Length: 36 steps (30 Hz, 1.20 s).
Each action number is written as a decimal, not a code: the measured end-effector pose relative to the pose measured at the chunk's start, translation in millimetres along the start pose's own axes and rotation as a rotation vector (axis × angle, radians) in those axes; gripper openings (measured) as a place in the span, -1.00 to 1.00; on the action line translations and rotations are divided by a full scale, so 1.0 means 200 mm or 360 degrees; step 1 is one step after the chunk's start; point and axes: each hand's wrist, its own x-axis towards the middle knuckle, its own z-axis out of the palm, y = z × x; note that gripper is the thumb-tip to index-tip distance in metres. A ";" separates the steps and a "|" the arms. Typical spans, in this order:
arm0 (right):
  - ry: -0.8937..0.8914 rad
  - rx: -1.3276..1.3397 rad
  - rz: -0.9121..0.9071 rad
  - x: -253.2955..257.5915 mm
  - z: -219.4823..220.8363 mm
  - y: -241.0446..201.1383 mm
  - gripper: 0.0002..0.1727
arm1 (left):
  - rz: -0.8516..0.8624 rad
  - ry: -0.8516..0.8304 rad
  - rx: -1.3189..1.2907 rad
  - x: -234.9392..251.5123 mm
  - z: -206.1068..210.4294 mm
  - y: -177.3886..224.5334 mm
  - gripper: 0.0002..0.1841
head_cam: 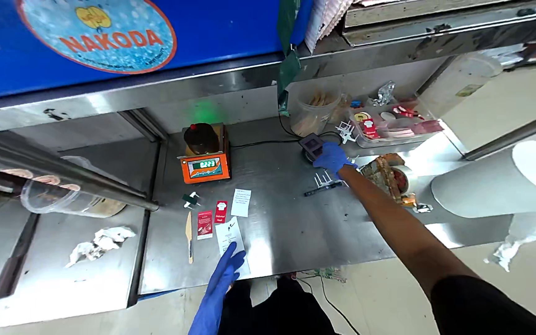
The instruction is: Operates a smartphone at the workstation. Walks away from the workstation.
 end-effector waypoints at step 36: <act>-0.0288 0.1663 -0.0199 -1.47 0.49 -0.81 -0.27 | 0.0069 -0.0209 -0.0200 0.26 0.26 -0.02 -0.49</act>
